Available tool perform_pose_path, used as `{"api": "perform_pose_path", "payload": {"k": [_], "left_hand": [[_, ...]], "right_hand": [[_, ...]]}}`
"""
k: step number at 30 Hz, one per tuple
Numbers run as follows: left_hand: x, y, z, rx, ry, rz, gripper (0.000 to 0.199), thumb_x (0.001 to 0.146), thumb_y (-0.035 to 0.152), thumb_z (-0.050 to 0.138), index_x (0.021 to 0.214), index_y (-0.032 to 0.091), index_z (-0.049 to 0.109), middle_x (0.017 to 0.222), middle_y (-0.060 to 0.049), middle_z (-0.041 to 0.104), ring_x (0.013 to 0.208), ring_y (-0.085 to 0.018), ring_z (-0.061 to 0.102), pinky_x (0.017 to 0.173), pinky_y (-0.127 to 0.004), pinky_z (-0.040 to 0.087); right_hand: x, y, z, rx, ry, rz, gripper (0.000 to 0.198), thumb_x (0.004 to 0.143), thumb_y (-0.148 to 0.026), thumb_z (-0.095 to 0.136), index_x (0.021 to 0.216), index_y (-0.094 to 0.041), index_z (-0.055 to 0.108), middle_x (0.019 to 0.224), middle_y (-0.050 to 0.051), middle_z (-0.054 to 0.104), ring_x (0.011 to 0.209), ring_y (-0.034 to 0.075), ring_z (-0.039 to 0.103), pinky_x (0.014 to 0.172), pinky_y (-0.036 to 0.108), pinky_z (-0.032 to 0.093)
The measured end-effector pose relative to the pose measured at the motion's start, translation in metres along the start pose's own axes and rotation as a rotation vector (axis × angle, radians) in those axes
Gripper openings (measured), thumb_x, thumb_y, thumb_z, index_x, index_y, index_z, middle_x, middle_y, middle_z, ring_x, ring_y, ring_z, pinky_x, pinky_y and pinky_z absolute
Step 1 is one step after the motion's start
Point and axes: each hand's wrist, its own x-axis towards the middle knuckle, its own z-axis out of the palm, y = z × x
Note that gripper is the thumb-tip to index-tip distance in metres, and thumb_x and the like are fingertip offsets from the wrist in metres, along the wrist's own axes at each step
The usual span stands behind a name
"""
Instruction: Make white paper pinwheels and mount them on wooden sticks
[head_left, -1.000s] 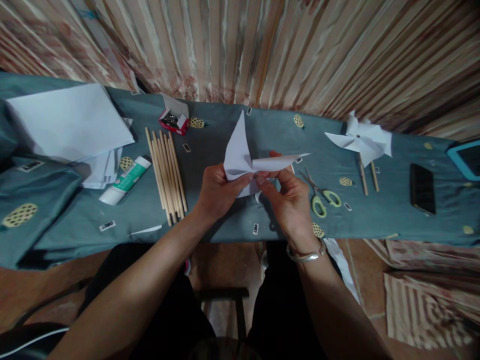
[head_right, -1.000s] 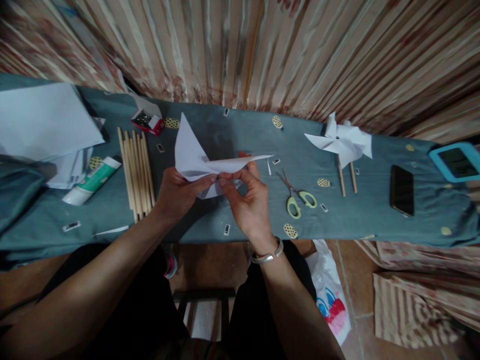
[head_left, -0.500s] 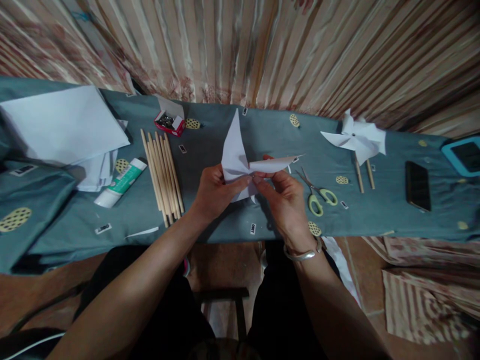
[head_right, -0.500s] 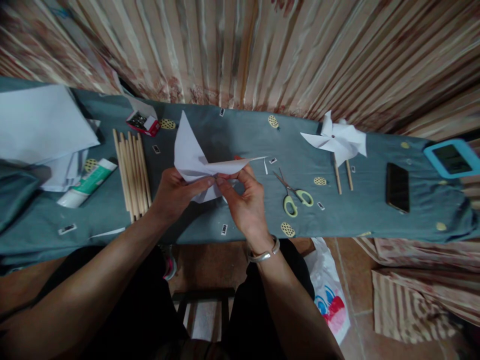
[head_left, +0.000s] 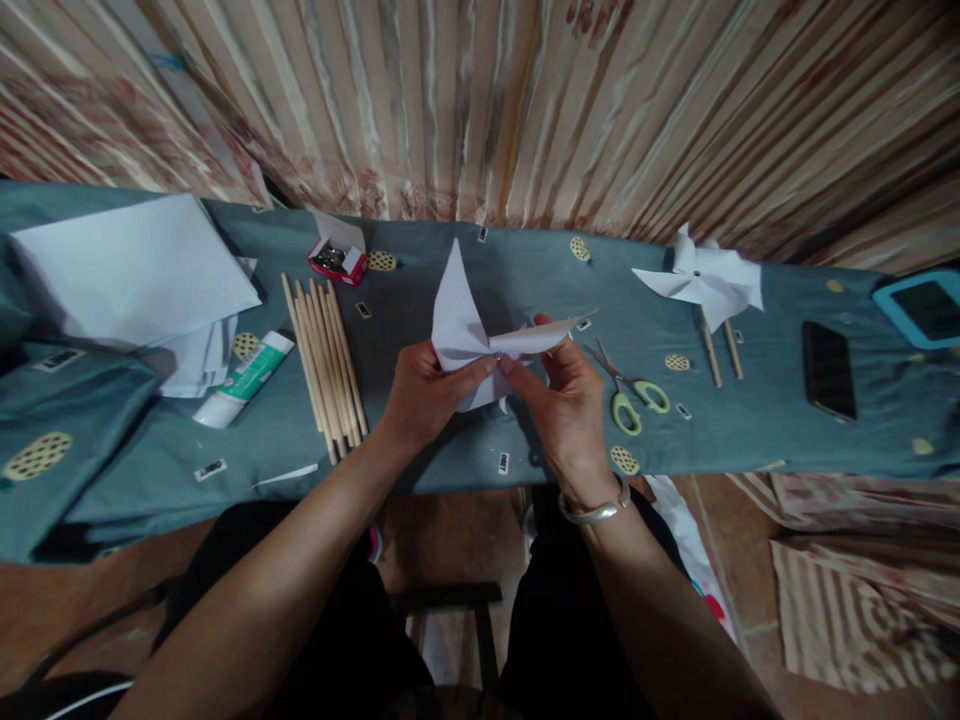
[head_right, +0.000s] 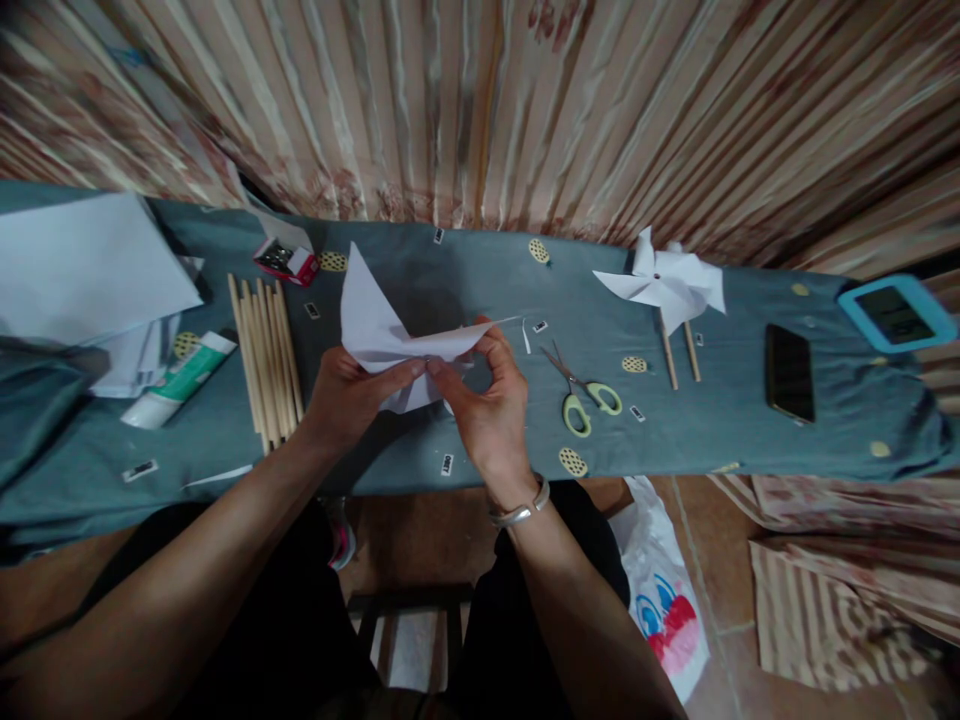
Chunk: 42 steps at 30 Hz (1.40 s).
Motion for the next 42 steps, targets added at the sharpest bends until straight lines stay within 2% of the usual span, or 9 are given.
{"api": "perform_pose_path", "payload": {"k": [4, 8, 13, 21, 29, 34, 39, 42], "left_hand": [[0.0, 0.0, 0.0, -0.023, 0.003, -0.015, 0.017, 0.061, 0.028, 0.083, 0.072, 0.016, 0.077, 0.071, -0.002, 0.076, 0.062, -0.016, 0.066, 0.06, -0.025, 0.054], [0.0, 0.001, 0.0, -0.026, -0.006, -0.026, 0.016, 0.061, 0.025, 0.082, 0.072, 0.015, 0.077, 0.072, -0.001, 0.076, 0.063, -0.015, 0.067, 0.061, -0.025, 0.054], [-0.001, 0.0, 0.0, -0.042, -0.029, -0.047, 0.017, 0.059, 0.026, 0.082, 0.071, 0.016, 0.077, 0.073, -0.002, 0.076, 0.064, -0.016, 0.067, 0.062, -0.026, 0.055], [-0.004, -0.002, 0.001, 0.047, -0.022, -0.097, 0.022, 0.057, 0.031, 0.084, 0.072, 0.015, 0.077, 0.075, -0.004, 0.077, 0.067, -0.019, 0.069, 0.064, -0.028, 0.056], [-0.005, -0.002, 0.004, 0.118, 0.025, -0.18, 0.023, 0.055, 0.032, 0.085, 0.07, 0.017, 0.076, 0.07, -0.002, 0.076, 0.064, -0.019, 0.067, 0.063, -0.029, 0.054], [-0.004, -0.004, 0.004, 0.146, 0.05, -0.195, 0.024, 0.054, 0.03, 0.085, 0.073, 0.017, 0.076, 0.075, -0.003, 0.077, 0.069, -0.019, 0.069, 0.068, -0.03, 0.056], [-0.003, -0.005, 0.004, 0.21, 0.066, -0.204, 0.028, 0.053, 0.031, 0.084, 0.076, 0.02, 0.076, 0.079, -0.003, 0.077, 0.075, -0.023, 0.071, 0.07, -0.034, 0.058], [-0.003, -0.007, 0.001, 0.268, 0.064, -0.192, 0.023, 0.054, 0.033, 0.083, 0.073, 0.022, 0.075, 0.077, -0.003, 0.077, 0.072, -0.025, 0.07, 0.066, -0.035, 0.058]], "right_hand": [[0.0, -0.009, 0.001, 0.103, 0.039, 0.108, 0.057, 0.077, -0.035, 0.076, 0.128, -0.024, 0.054, 0.118, 0.006, 0.066, 0.103, 0.021, 0.066, 0.087, 0.036, 0.057], [0.003, -0.019, -0.002, 0.166, -0.01, 0.157, 0.064, 0.073, -0.034, 0.078, 0.131, -0.026, 0.05, 0.12, 0.005, 0.065, 0.103, 0.02, 0.066, 0.089, 0.035, 0.057], [0.005, -0.026, -0.009, 0.215, -0.078, 0.283, 0.076, 0.072, -0.034, 0.08, 0.137, -0.025, 0.042, 0.093, 0.001, 0.072, 0.08, 0.019, 0.069, 0.075, 0.035, 0.06], [0.006, -0.022, -0.015, 0.269, -0.118, 0.368, 0.086, 0.066, -0.037, 0.082, 0.139, -0.022, 0.039, 0.078, -0.004, 0.068, 0.068, 0.015, 0.064, 0.064, 0.03, 0.056], [0.007, -0.019, -0.015, 0.273, -0.133, 0.402, 0.076, 0.068, -0.027, 0.08, 0.135, -0.02, 0.046, 0.068, -0.006, 0.063, 0.054, 0.012, 0.055, 0.052, 0.026, 0.048], [0.006, -0.01, -0.016, 0.143, -0.171, 0.392, 0.07, 0.071, -0.033, 0.079, 0.134, -0.02, 0.051, 0.072, -0.003, 0.065, 0.057, 0.012, 0.056, 0.05, 0.024, 0.044], [0.006, -0.007, -0.016, 0.046, -0.181, 0.385, 0.059, 0.071, -0.035, 0.079, 0.124, -0.017, 0.06, 0.067, -0.004, 0.062, 0.055, 0.011, 0.053, 0.046, 0.022, 0.036], [0.006, -0.007, -0.017, 0.068, -0.183, 0.389, 0.064, 0.071, -0.035, 0.078, 0.129, -0.016, 0.057, 0.06, -0.007, 0.056, 0.051, 0.009, 0.046, 0.044, 0.022, 0.031]]}}
